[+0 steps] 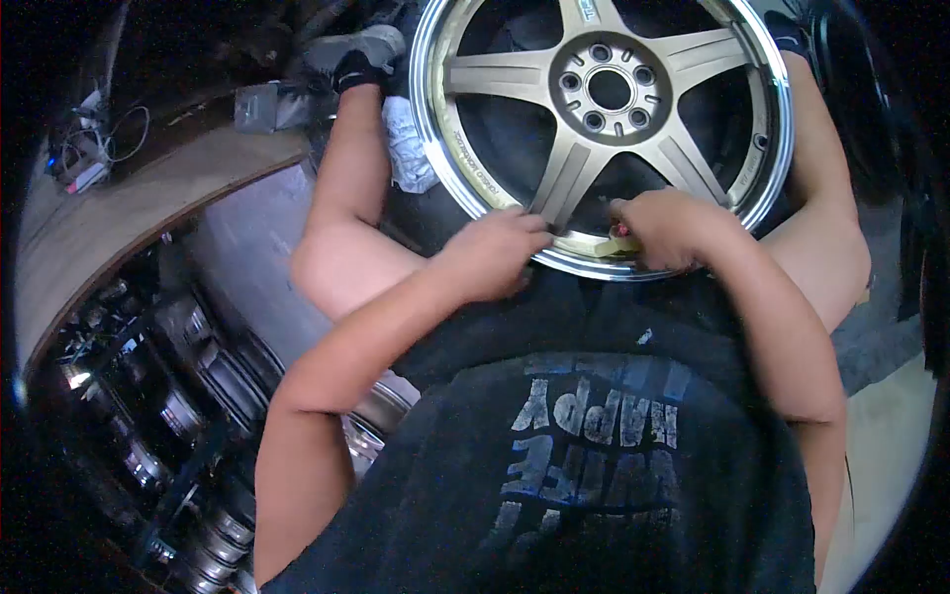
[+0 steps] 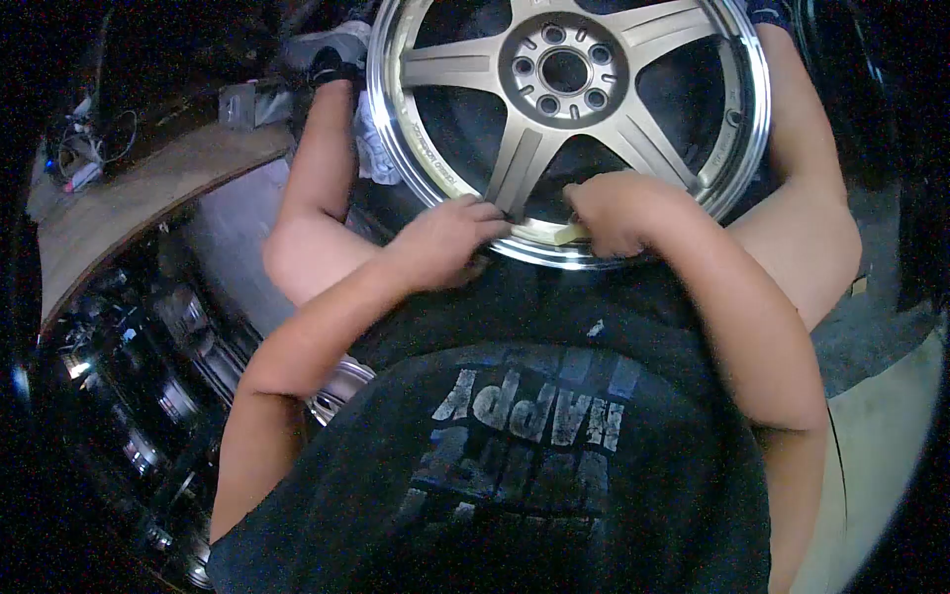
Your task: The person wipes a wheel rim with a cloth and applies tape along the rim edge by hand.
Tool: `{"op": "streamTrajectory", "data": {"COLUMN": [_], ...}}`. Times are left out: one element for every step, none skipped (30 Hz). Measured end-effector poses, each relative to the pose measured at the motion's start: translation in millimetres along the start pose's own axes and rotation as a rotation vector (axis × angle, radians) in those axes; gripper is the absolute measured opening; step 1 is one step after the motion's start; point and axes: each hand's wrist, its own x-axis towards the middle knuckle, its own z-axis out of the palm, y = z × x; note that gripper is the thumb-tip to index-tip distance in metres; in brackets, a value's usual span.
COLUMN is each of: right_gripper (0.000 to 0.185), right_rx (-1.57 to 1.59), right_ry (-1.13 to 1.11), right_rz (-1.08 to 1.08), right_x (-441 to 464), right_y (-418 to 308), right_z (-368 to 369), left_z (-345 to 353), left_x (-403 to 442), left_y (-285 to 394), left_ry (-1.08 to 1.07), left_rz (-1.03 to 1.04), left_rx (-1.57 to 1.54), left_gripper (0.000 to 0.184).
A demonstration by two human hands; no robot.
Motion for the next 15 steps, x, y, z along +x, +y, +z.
{"op": "streamTrajectory", "data": {"right_gripper": [0.06, 0.06, 0.058, 0.057, 0.057, 0.055, 0.053, 0.045, 0.045, 0.039, 0.032, 0.028, 0.024, 0.023, 0.024], "right_rx": [0.05, 0.044, 0.051, 0.058, 0.053, 0.075, 0.095, 0.082, 0.071, 0.018, -0.039, -0.139, -0.242, -0.34, -0.35], "right_ry": [0.048, 0.065, 0.193, 0.321, 0.338, 0.478, 0.616, 0.606, 0.622, 0.69, 0.755, 0.822, 0.883, 0.927, 0.899], "right_rz": [-0.006, -0.004, 0.02, 0.042, 0.04, -0.022, -0.086, -0.075, -0.072, -0.133, -0.192, -0.232, -0.272, -0.272, -0.232], "right_x": [-9, -16, -19, -22, -24, -27, -30, -32, -30, -26, -19, -10, 2, 16, 26], "right_y": [0, 1, 4, 5, 5, 5, 4, -3, -9, -16, -23, -29, -35, -40, -47], "right_z": [2, 7, 15, 21, 25, 28, 29, 23, 18, 15, 12, 6, 0, -6, -15], "left_z": [-8, -17, -32, -41, -52, -67, -82, -92, -95, -96, -100, -105, -90, -62, -46], "left_x": [-6, -14, -15, -18, -20, -20, -20, -24, -31, -36, -38, -41, -41, -39, -37], "left_y": [-6, -14, -14, -24, -35, -42, -49, -59, -63, -67, -67, -52, -62, -83, -93], "left_ry": [-0.006, 0.058, -0.004, -0.026, -0.048, -0.06, -0.071, 0.014, 0.027, 0.233, 0.44, 0.481, 0.504, 0.701, 0.895], "left_rz": [-0.047, -0.017, -0.089, -0.119, -0.15, -0.192, -0.234, -0.242, -0.24, -0.289, -0.331, -0.391, -0.383, -0.427, -0.466], "left_rx": [0.043, 0.124, 0.164, 0.282, 0.4, 0.483, 0.566, 0.588, 0.602, 0.467, 0.324, 0.269, 0.271, 0.128, -0.025], "left_gripper": [0.049, 0.043, 0.042, 0.042, 0.042, 0.043, 0.044, 0.049, 0.049, 0.051, 0.054, 0.063, 0.063, 0.067, 0.072]}}
